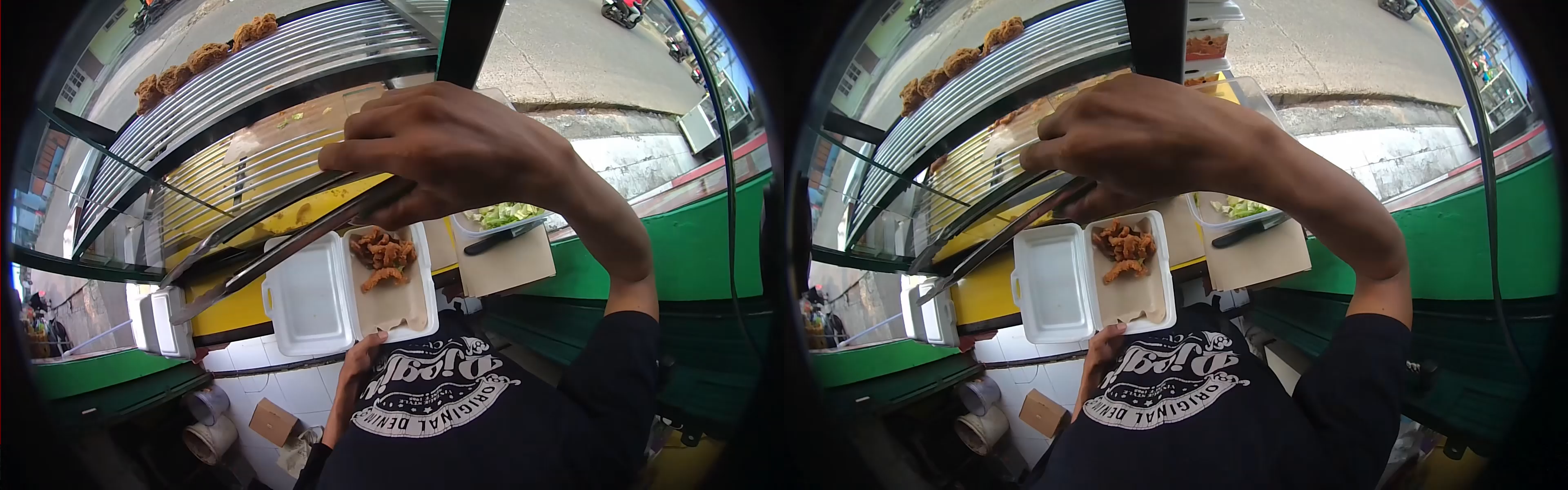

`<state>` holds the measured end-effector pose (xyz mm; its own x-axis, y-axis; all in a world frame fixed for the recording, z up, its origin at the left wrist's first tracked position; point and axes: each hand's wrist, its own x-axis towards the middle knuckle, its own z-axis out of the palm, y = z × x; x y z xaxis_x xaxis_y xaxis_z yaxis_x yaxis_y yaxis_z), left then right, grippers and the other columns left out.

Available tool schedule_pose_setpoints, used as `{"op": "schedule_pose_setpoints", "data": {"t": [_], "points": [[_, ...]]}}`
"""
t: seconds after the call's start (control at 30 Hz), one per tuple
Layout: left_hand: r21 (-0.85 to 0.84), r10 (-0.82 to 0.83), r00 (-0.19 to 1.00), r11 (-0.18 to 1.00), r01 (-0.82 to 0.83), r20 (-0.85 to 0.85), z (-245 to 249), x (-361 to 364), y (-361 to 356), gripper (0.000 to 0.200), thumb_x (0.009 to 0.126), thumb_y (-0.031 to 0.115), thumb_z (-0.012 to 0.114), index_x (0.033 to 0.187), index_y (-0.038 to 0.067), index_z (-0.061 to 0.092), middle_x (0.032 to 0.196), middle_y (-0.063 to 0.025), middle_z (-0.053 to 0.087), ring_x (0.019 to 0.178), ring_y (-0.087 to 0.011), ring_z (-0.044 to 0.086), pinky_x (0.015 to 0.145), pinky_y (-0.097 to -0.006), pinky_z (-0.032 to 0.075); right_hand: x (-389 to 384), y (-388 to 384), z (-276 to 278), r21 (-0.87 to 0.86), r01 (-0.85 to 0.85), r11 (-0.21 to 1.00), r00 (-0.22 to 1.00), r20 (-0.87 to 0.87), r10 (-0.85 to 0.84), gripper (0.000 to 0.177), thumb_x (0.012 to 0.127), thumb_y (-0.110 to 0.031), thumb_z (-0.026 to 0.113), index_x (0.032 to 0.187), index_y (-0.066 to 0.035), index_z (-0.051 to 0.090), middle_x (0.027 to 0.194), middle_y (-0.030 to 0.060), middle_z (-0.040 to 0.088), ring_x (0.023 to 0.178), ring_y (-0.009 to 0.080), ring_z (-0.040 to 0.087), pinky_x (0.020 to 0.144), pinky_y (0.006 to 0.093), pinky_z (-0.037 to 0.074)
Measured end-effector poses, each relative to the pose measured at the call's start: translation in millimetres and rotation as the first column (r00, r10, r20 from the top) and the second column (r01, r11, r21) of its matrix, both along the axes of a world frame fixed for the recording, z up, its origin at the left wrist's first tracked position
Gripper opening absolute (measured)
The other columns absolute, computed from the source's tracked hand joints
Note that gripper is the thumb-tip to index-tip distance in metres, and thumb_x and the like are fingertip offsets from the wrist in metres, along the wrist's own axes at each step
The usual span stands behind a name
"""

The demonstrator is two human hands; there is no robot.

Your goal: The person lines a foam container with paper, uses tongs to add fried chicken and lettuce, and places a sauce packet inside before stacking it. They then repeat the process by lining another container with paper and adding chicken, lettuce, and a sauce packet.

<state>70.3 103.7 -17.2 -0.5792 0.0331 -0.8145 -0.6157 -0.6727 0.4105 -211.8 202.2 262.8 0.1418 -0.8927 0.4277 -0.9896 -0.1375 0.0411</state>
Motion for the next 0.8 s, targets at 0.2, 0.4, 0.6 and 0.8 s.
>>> {"op": "schedule_pose_setpoints", "data": {"t": [0.2,0.4,0.6,0.8], "points": [[-0.009,-0.015,0.98,1.0,0.013,-0.198,26.0,-8.6,12.6,0.048,0.084,0.028,0.056,0.117,-0.008,0.055,0.108,-0.0159,0.063,0.097,-0.0231,0.06,0.09,-0.0295,0.044,52.2,132.8,64.2,0.47,0.432,0.77,0.767,0.258,-0.588,0.043,0.055,-0.01,0.082,0.096,-0.001,0.071,0.078,0.0125,0.067,0.067,0.0266,0.065,0.06,0.034,0.051],[0.048,-0.088,0.995,0.995,0.091,-0.05,28.2,-12.2,9.3,0.048,0.084,0.028,0.061,0.118,-0.005,0.055,0.104,-0.0155,0.065,0.088,-0.0219,0.064,0.085,-0.0297,0.049,69.4,179.6,48.3,0.339,0.886,0.316,0.349,-0.039,-0.936,0.034,0.061,-0.01,0.08,0.092,-0.001,0.071,0.076,0.0146,0.066,0.066,0.0313,0.064,0.063,0.0364,0.052],[-0.017,-0.284,0.958,0.959,0.283,-0.046,50.3,-29.8,11.5,0.053,0.086,0.03,0.066,0.125,-0.004,0.052,0.117,-0.0139,0.059,0.105,-0.021,0.056,0.093,-0.0284,0.043,14.3,144.5,8.7,0.473,0.863,-0.178,0.084,-0.482,-0.872,0.032,0.058,-0.02,0.081,0.084,-0.005,0.07,0.08,0.0132,0.068,0.077,0.0312,0.067,0.069,0.0392,0.054],[-0.088,-0.306,0.95,0.95,0.301,-0.057,45.7,-35.0,8.3,0.05,0.085,0.03,0.067,0.121,-0.002,0.056,0.114,-0.0125,0.06,0.101,-0.0206,0.057,0.09,-0.0285,0.045,0.7,142.0,-29.5,0.432,0.9,-0.063,0.207,-0.549,-0.81,0.013,0.064,-0.012,0.073,0.074,-0.006,0.068,0.078,0.012,0.067,0.075,0.0284,0.068,0.065,0.0377,0.053]]}}
